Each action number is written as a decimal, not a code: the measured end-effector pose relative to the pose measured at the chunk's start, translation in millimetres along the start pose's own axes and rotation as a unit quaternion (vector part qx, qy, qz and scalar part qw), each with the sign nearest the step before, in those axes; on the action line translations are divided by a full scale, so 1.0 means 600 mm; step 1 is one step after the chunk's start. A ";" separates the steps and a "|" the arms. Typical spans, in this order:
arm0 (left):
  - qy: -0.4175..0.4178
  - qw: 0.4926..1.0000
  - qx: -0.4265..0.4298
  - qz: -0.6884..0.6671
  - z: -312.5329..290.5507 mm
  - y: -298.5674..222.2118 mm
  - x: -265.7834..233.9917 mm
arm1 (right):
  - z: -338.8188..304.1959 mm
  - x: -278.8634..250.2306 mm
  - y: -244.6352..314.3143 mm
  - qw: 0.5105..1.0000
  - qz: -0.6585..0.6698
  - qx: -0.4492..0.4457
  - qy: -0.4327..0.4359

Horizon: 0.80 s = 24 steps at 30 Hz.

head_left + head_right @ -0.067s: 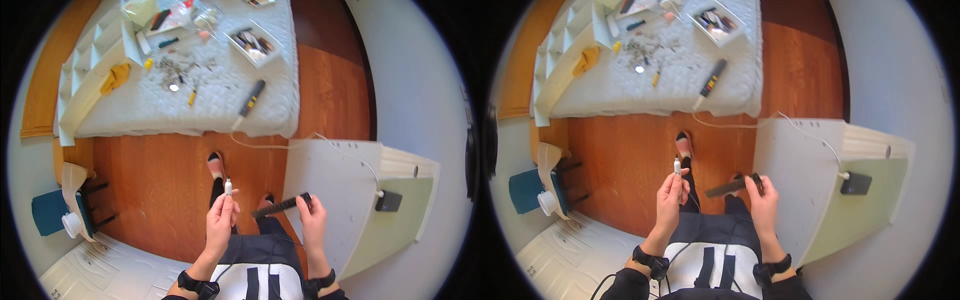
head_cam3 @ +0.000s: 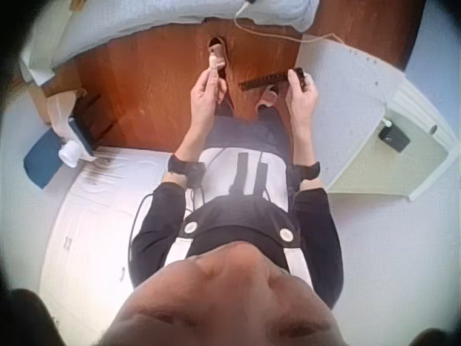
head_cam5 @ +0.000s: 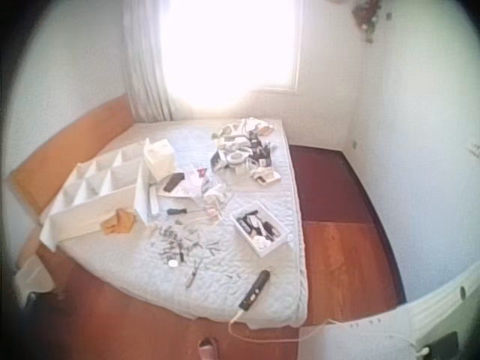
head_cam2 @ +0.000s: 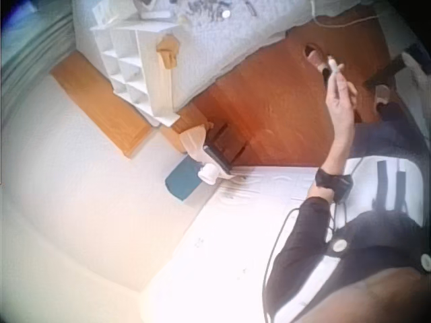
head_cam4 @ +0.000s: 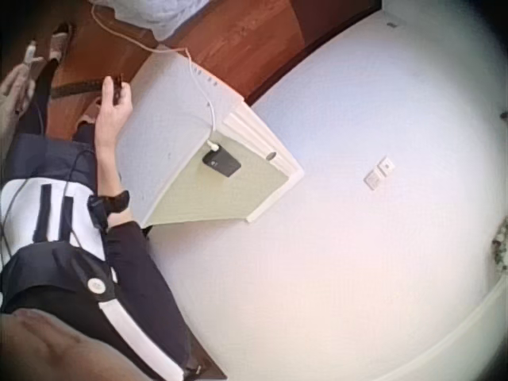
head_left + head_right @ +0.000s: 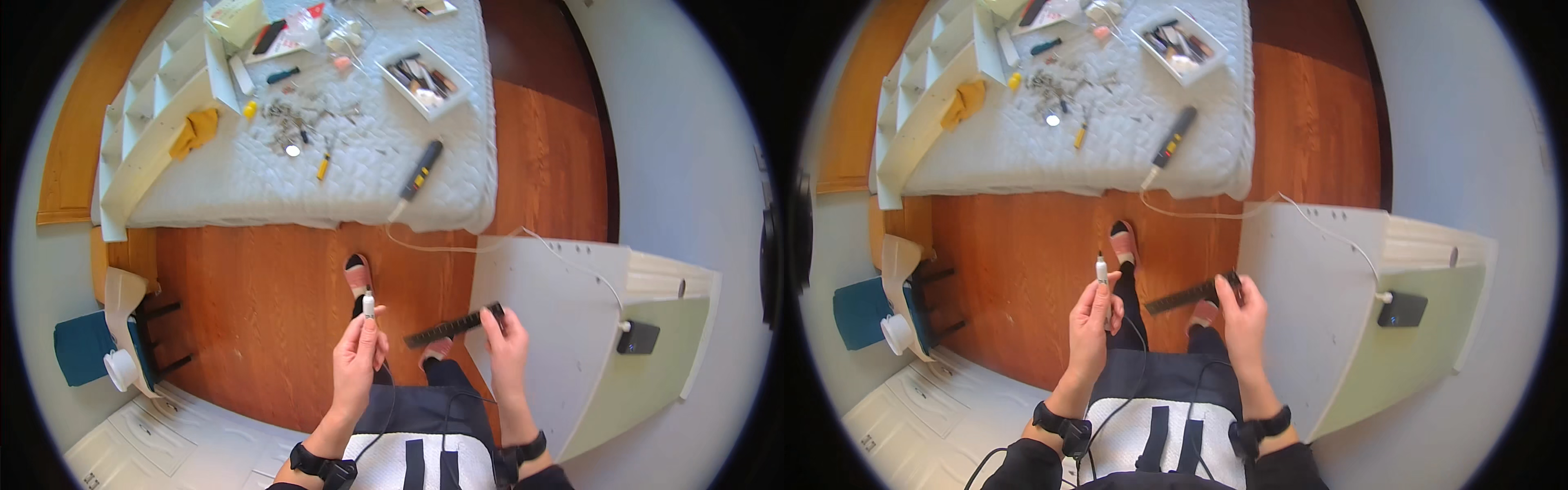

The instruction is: The person assembles a white furniture panel by driving screws with a cordless electric screwdriver and a manual screwdriver. They measure and mark locations using a ruler and marker, then continue fastening screws into the panel. The work is performed on a wooden floor next to a bed with scattered tools and parts.

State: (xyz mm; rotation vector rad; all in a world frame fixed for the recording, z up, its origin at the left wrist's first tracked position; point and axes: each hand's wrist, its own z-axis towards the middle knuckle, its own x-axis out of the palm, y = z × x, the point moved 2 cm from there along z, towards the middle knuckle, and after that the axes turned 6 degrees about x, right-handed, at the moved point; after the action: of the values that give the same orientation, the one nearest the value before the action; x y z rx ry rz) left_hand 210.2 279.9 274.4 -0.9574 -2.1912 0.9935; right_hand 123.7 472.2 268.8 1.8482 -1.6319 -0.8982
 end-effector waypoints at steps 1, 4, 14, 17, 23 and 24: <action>-0.007 1.000 -0.007 -0.002 0.026 -0.027 -0.025 | 0.050 0.049 0.007 0.999 0.025 0.034 -0.003; -0.009 1.000 0.002 0.023 0.107 -0.089 -0.093 | 0.192 0.177 0.044 0.985 0.160 0.055 0.043; -0.009 0.998 0.018 0.058 0.379 -0.172 -0.232 | 0.522 0.430 0.077 0.928 0.329 0.164 0.060; 0.017 0.996 0.002 0.093 0.415 -0.179 -0.241 | 0.489 0.448 0.071 0.950 0.267 0.159 0.031; 0.048 0.983 0.037 0.171 0.451 -0.165 -0.245 | 0.373 0.449 0.045 0.981 0.060 0.054 0.175; 0.042 0.983 0.039 0.177 0.465 -0.163 -0.247 | 0.376 0.457 0.042 0.986 0.009 0.044 0.162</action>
State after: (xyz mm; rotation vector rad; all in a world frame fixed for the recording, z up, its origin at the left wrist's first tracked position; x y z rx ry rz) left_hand 64.9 4.3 163.9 -1.3561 -1.9359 1.1637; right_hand -47.9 208.5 101.6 1.9167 -1.5012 -0.4914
